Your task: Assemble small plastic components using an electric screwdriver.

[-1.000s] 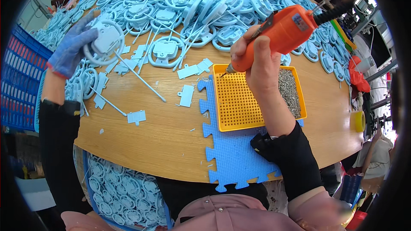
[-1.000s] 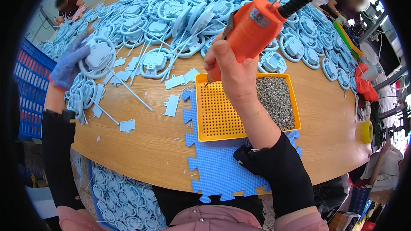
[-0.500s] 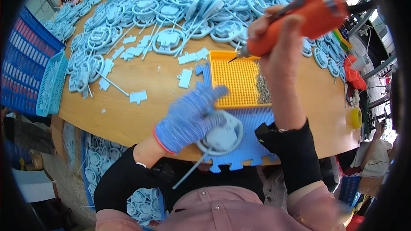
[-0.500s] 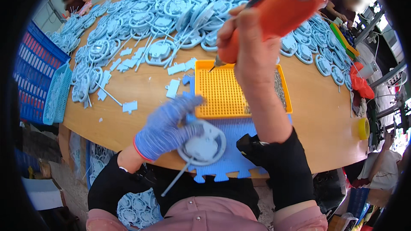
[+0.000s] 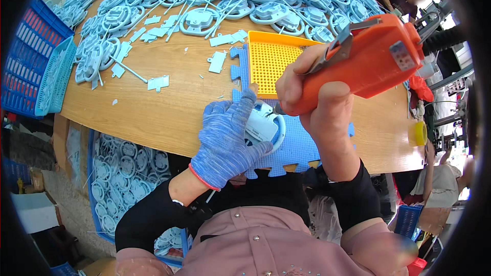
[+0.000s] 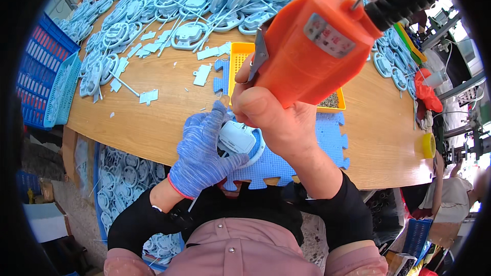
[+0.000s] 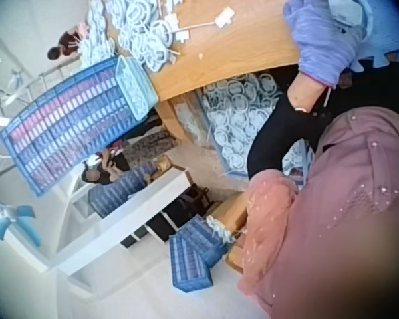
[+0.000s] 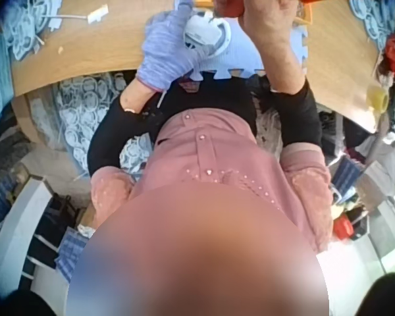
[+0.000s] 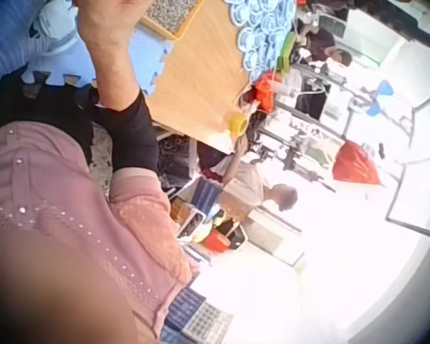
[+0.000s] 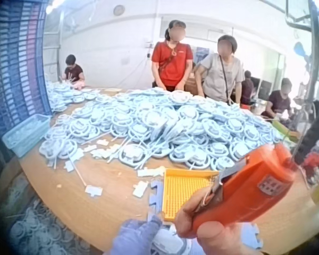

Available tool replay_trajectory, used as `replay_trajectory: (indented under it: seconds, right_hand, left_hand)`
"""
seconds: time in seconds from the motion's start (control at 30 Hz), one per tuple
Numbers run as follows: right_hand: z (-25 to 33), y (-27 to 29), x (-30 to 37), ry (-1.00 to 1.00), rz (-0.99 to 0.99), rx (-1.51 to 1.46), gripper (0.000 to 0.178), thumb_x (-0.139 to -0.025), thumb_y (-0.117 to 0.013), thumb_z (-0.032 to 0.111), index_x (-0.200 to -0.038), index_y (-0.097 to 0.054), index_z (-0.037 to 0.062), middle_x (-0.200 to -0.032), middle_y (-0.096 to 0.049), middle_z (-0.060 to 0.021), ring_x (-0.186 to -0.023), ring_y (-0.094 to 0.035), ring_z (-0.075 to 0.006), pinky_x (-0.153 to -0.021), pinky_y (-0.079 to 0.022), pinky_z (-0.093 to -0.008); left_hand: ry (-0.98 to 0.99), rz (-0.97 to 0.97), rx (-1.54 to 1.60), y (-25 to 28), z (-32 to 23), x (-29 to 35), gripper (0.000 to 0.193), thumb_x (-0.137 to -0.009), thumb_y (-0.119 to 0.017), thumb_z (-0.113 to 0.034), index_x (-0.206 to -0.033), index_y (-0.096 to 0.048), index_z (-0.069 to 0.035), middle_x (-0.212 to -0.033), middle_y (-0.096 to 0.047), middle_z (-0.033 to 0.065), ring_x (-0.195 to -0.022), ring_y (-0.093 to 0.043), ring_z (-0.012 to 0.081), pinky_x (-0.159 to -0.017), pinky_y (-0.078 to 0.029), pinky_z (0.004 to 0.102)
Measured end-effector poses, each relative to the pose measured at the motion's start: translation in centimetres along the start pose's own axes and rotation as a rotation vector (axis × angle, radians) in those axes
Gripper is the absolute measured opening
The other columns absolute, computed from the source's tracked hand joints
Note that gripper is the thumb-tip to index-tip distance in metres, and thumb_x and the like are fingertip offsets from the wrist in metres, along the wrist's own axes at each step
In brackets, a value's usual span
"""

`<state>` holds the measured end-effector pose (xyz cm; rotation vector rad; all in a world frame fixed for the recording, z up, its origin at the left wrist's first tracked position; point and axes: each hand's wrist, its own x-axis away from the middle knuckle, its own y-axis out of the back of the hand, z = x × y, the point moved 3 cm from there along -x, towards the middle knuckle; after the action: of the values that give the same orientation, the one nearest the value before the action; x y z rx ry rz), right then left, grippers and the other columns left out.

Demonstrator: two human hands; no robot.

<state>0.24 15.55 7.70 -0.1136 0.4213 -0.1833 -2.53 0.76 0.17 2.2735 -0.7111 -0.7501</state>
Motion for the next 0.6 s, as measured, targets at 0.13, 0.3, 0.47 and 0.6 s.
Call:
replay_trajectory:
  seconds: [0.13, 0.3, 0.47, 0.6]
  right_hand:
    - [-0.1, -0.5, -0.4, -0.009, 0.003, 0.011, 0.066, -0.076, -0.067, 0.063, -0.095, -0.047, 0.0036, -0.063, -0.053, -0.0053, -0.051, -0.049, -0.0138, -0.045, -0.040, -0.0250]
    - [-0.7, -0.9, -0.7, 0.044, -0.057, 0.036, 0.064, -0.075, -0.070, 0.061, -0.092, -0.047, 0.0046, -0.060, -0.052, -0.0049, -0.049, -0.049, -0.0134, -0.044, -0.039, -0.0253]
    - [-1.3, -0.7, -1.1, -0.031, 0.086, -0.046, 0.060, -0.074, -0.071, 0.060, -0.087, -0.046, 0.0070, -0.056, -0.048, -0.0035, -0.048, -0.048, -0.0142, -0.043, -0.038, -0.0271]
    - [-1.2, 0.3, -1.0, -0.070, 0.031, -0.317, 0.057, -0.081, -0.060, 0.064, -0.090, -0.046, 0.0087, -0.058, -0.045, -0.0010, -0.044, -0.043, -0.0129, -0.042, -0.036, -0.0266]
  left_hand:
    - [0.010, 0.032, -0.030, 0.1, 0.3, -0.2, 0.093, -0.062, -0.082, -0.039, -0.135, -0.041, 0.004, -0.102, -0.061, 0.0164, -0.092, -0.054, 0.0340, -0.087, -0.039, 0.0428]
    - [-0.022, 0.020, -0.037, 0.9, -0.2, -0.7, 0.091, -0.061, -0.084, -0.039, -0.128, -0.045, 0.009, -0.101, -0.059, 0.0180, -0.096, -0.054, 0.0348, -0.085, -0.041, 0.0433]
    - [-0.006, 0.147, -0.208, 0.7, -1.8, -2.3, 0.066, -0.069, -0.076, -0.035, -0.119, -0.052, 0.000, -0.092, -0.058, 0.0168, -0.087, -0.055, 0.0342, -0.078, -0.042, 0.0434]
    - [-0.131, 0.146, -0.216, 2.9, -1.1, 0.3, 0.055, -0.071, -0.070, -0.033, -0.117, -0.057, -0.007, -0.085, -0.061, 0.0149, -0.079, -0.058, 0.0332, -0.077, -0.043, 0.0430]
